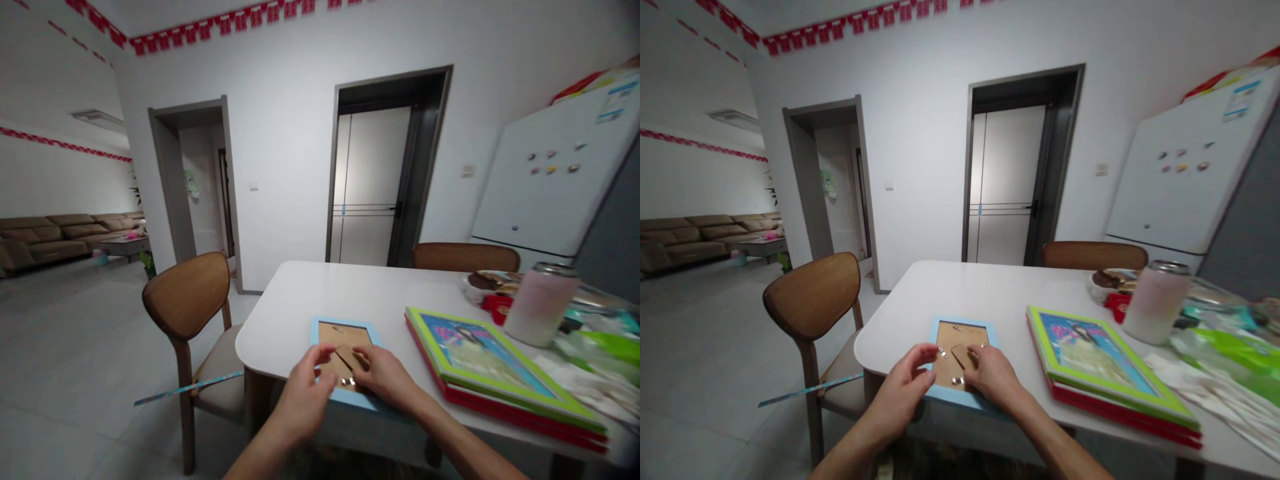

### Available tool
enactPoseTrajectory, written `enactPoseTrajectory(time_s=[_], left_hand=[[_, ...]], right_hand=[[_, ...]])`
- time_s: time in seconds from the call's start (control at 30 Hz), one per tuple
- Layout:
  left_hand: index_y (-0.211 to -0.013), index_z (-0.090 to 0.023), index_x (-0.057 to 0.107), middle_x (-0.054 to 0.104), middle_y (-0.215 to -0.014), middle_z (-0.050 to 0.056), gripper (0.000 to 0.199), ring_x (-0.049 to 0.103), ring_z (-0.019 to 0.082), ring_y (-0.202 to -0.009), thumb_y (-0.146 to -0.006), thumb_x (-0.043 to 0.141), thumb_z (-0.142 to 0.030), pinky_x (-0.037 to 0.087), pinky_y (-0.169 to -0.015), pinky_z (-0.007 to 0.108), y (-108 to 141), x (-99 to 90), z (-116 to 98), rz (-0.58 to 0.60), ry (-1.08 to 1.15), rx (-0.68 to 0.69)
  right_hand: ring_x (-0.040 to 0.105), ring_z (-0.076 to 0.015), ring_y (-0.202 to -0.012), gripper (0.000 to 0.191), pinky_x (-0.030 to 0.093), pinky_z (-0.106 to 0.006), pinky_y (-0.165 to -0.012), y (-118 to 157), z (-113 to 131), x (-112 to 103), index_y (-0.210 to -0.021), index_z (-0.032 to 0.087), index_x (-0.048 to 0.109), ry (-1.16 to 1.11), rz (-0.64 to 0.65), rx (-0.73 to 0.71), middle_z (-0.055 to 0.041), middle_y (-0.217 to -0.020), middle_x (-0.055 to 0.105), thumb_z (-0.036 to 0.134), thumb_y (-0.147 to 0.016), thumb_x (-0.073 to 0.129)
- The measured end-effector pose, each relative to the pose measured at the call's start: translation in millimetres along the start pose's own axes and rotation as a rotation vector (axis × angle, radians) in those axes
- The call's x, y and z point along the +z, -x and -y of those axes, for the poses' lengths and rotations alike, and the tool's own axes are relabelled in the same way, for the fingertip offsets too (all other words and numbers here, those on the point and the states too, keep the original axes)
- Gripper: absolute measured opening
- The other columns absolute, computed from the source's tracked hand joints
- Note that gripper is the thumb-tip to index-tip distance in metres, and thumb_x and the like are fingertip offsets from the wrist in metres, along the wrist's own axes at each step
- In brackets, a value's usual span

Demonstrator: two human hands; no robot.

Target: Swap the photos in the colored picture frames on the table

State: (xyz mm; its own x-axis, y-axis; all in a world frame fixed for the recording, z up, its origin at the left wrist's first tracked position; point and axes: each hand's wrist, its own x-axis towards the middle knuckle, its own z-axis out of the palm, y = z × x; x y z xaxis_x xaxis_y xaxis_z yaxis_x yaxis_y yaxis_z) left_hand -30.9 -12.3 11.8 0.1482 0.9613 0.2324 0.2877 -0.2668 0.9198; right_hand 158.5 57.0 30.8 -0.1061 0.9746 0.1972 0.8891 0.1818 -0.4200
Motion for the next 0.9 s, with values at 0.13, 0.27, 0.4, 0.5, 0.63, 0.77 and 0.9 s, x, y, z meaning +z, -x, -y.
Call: enactPoseTrajectory(time_s=[0.13, 0.27, 0.4, 0.5, 0.63, 0.77, 0.9], left_hand=[[-0.112, -0.013, 0.043, 0.052, -0.115, 0.011, 0.041, 0.046, 0.019, -0.107, -0.072, 0.051, -0.019, 0.037, -0.089, 0.028, -44.4, 6.1, 12.8, -0.093, 0.095, -0.116], [-0.105, -0.013, 0.048, 0.061, -0.101, 0.009, 0.033, 0.056, 0.019, -0.093, -0.074, 0.051, -0.024, 0.044, -0.078, 0.027, -56.7, 0.1, 29.1, -0.189, 0.284, -0.12], [-0.1, -0.012, 0.049, 0.064, -0.092, 0.008, 0.027, 0.06, 0.018, -0.082, -0.077, 0.047, -0.024, 0.047, -0.069, 0.027, -68.0, -34.1, 35.0, -0.295, 0.244, -0.157], [-0.099, -0.012, 0.05, 0.065, -0.083, 0.005, 0.025, 0.061, 0.017, -0.076, -0.077, 0.045, -0.023, 0.047, -0.066, 0.026, -68.1, -63.0, 45.5, -0.364, 0.162, -0.195], [-0.1, -0.011, 0.05, 0.065, -0.078, 0.004, 0.028, 0.061, 0.018, -0.075, -0.075, 0.046, -0.022, 0.046, -0.065, 0.025, -59.7, -85.4, 57.9, -0.397, -0.017, -0.241], [-0.114, -0.01, 0.041, 0.062, -0.09, 0.01, 0.044, 0.057, 0.024, -0.087, -0.071, 0.048, -0.018, 0.04, -0.077, 0.033, -52.4, -93.7, 58.5, -0.423, -0.261, -0.256], [-0.111, -0.012, 0.044, 0.048, -0.116, 0.012, 0.046, 0.039, 0.024, -0.112, -0.066, 0.049, -0.013, 0.025, -0.094, 0.034, -49.2, -83.1, 47.1, -0.42, -0.451, -0.186]], right_hand=[[0.058, -0.0183, -0.074, 0.03, 0.037, -0.022, -0.06, -7.7, 8.9, -14.5, -0.087, 0.019, 0.065, 0.043, -0.008, -0.038, -0.0073, -0.084, 0.067, 0.026, -0.061, 0.051], [0.058, -0.0167, -0.071, 0.026, 0.037, -0.021, -0.059, -12.5, 43.5, -15.5, -0.082, 0.02, 0.066, -0.005, -0.043, -0.107, -0.0055, -0.081, 0.068, 0.027, -0.062, 0.051], [0.057, -0.0178, -0.082, 0.035, 0.039, -0.022, -0.069, -16.5, 60.1, -5.2, -0.095, 0.018, 0.062, -0.084, -0.092, -0.188, -0.0075, -0.092, 0.065, 0.034, -0.068, 0.048], [0.053, -0.0203, -0.094, 0.04, 0.036, -0.026, -0.081, -18.2, 34.6, -2.0, -0.105, 0.014, 0.056, -0.025, -0.148, -0.133, -0.011, -0.102, 0.06, 0.032, -0.072, 0.044], [0.054, -0.026, -0.09, 0.042, 0.037, -0.034, -0.079, -14.6, -19.9, 0.2, -0.107, 0.008, 0.053, 0.19, -0.129, 0.06, -0.0174, -0.094, 0.06, 0.027, -0.07, 0.044], [0.057, -0.025, -0.087, 0.046, 0.039, -0.031, -0.074, -13.9, -47.8, 6.8, -0.111, 0.004, 0.047, 0.192, -0.079, 0.151, -0.0193, -0.092, 0.06, 0.019, -0.067, 0.043], [0.056, -0.0243, -0.091, 0.049, 0.041, -0.03, -0.073, -18.9, -45.7, -2.7, -0.113, 0.002, 0.043, -0.028, -0.149, 0.26, -0.0203, -0.097, 0.059, 0.018, -0.066, 0.042]])
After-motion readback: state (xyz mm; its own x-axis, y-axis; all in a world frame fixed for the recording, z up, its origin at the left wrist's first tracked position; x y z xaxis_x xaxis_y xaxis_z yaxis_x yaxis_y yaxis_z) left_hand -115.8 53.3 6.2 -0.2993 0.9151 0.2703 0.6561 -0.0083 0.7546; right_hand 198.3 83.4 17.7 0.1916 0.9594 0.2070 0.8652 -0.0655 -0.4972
